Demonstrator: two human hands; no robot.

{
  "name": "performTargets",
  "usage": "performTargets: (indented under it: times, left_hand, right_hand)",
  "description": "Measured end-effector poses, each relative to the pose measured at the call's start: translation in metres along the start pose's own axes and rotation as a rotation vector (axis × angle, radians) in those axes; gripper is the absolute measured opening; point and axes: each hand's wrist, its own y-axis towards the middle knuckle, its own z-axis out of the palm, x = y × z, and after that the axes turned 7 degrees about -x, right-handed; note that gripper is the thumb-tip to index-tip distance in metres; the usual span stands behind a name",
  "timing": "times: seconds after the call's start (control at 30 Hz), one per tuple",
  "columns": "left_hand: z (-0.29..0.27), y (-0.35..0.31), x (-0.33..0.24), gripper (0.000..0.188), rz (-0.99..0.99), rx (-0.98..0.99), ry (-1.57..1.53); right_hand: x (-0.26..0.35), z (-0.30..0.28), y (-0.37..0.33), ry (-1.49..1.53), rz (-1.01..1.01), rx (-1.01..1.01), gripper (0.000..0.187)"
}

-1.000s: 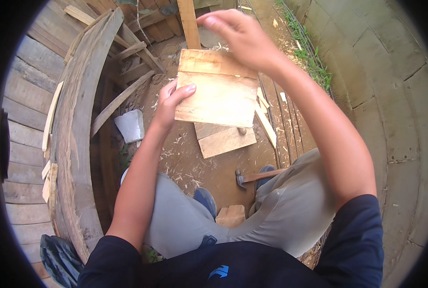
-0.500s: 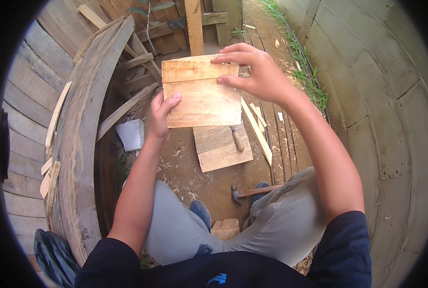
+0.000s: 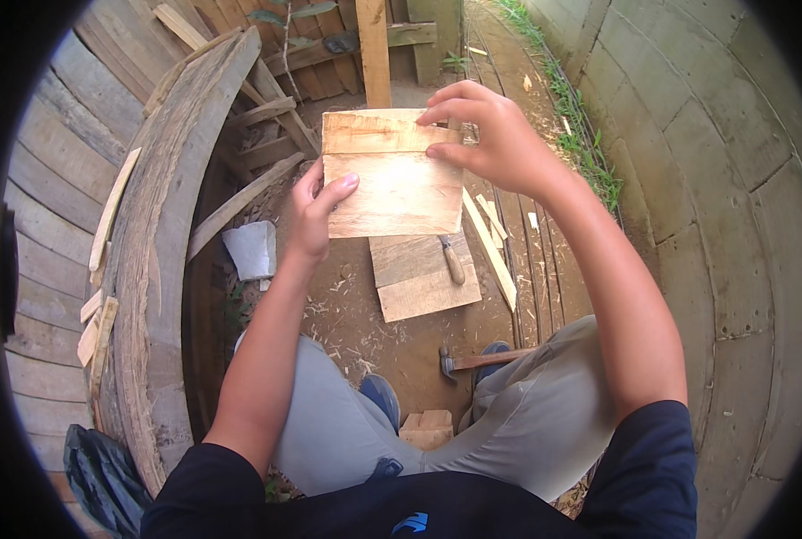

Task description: The person assembles a small wooden box by fitting pieces together, using a hammer to drive nails, and a knife to trim wood. They repeatedly adjust and inspect the box, then place it on a nearby wooden table.

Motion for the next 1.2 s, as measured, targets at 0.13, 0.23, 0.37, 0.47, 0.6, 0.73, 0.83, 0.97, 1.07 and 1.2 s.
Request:
performTargets:
  times: [0.13, 0.23, 0.37, 0.47, 0.6, 0.73, 0.83, 0.97, 1.07, 1.2]
  left_hand:
    - [0.001, 0.001, 0.004, 0.059, -0.007, 0.001, -0.009]
    - [0.002, 0.001, 0.005, 0.060, -0.004, -0.009, -0.010]
    - [0.003, 0.002, 0.006, 0.057, -0.032, 0.002, 0.007]
    - [0.001, 0.002, 0.008, 0.054, -0.094, 0.016, -0.017]
    - [0.005, -0.001, 0.006, 0.052, -0.142, 0.036, -0.048]
    - [0.004, -0.001, 0.008, 0.053, -0.184, 0.023, -0.102]
    - [0.000, 0.001, 0.008, 0.054, -0.205, 0.010, -0.126]
    - [-0.001, 0.002, 0.005, 0.054, -0.141, 0.036, -0.071]
    - [0.001, 0.001, 0.003, 0.055, -0.127, 0.036, -0.065]
    - [0.000, 0.002, 0.005, 0.055, -0.110, 0.015, -0.054]
  right_hand:
    - [0.003, 0.005, 0.001, 0.071, 0.116, -0.018, 0.024]
    - [-0.004, 0.006, 0.003, 0.024, 0.192, 0.006, 0.022]
    - [-0.023, 0.003, 0.004, 0.064, 0.247, -0.089, 0.021]
    - [-0.019, 0.002, 0.003, 0.091, 0.196, -0.139, 0.021]
    - [-0.020, 0.011, -0.001, 0.123, 0.020, -0.255, 0.015]
    - [-0.012, 0.017, -0.001, -0.023, -0.104, -0.178, 0.016]
    - [-0.013, 0.017, -0.004, 0.003, -0.104, -0.056, 0.023]
    - [-0.015, 0.019, -0.001, 0.004, -0.053, -0.091, 0.028]
    - [-0.011, 0.021, -0.001, -0.033, -0.012, -0.086, 0.031]
    - [-0.012, 0.020, -0.001, -0.094, -0.059, -0.094, 0.033]
